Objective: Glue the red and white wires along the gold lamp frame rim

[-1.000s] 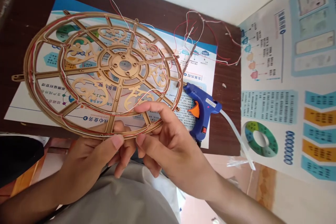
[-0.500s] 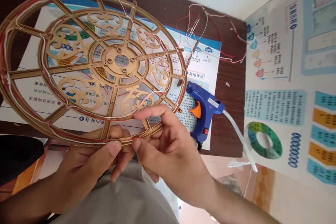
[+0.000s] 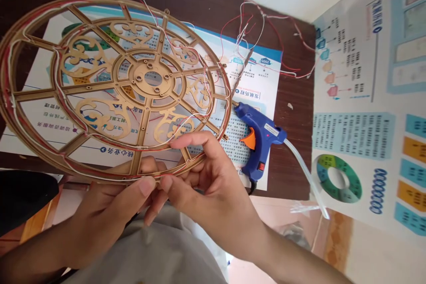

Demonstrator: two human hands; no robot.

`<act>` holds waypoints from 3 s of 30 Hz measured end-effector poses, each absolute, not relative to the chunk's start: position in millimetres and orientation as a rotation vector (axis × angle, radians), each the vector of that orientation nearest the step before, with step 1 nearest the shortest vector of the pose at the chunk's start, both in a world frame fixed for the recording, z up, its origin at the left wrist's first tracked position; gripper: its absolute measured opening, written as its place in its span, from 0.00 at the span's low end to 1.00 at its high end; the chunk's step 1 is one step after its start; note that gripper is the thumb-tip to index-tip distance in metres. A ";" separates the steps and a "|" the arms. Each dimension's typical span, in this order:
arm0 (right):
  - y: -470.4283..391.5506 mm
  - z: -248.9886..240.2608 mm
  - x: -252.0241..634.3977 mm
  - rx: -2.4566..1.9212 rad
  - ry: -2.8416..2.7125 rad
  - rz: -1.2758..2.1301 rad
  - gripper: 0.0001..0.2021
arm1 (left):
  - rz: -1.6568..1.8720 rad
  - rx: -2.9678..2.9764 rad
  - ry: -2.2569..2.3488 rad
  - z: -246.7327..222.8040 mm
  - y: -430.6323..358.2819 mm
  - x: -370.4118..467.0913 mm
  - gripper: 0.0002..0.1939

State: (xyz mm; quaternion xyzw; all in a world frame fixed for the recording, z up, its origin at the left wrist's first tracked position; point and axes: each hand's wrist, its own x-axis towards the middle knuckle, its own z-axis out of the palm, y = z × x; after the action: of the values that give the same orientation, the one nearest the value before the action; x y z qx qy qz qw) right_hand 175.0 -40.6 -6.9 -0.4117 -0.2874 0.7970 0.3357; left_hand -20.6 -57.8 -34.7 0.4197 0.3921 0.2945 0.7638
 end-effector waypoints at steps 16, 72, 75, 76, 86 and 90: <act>-109.0 -27.5 197.7 -1.044 -0.731 1.781 0.13 | 0.654 0.857 0.847 -31.1 -51.6 -17.8 0.28; -77.3 -35.0 194.9 -1.222 -1.682 0.704 0.12 | 0.723 0.683 0.843 -23.3 -43.6 -13.0 0.29; -73.8 -34.3 193.4 -1.158 -1.701 0.776 0.13 | 0.769 0.667 0.875 -21.1 -46.0 -11.4 0.27; -71.5 -33.0 192.9 -1.133 -1.718 0.778 0.12 | 0.787 0.661 0.894 -20.8 -47.2 -10.7 0.26; -32.9 -5.3 206.4 -1.045 -2.238 0.706 0.07 | 0.939 0.443 0.939 -26.1 -58.3 -0.7 0.18; -25.7 2.0 207.2 -1.035 -2.339 0.741 0.06 | 0.972 0.384 0.949 -25.4 -58.7 2.5 0.14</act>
State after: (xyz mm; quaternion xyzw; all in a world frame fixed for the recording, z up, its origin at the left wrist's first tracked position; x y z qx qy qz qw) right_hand 207.2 -25.7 2.0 -0.3777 -0.8533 0.2704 0.2370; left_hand 2.5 -58.7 -25.4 0.1766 0.4362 0.4467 0.7609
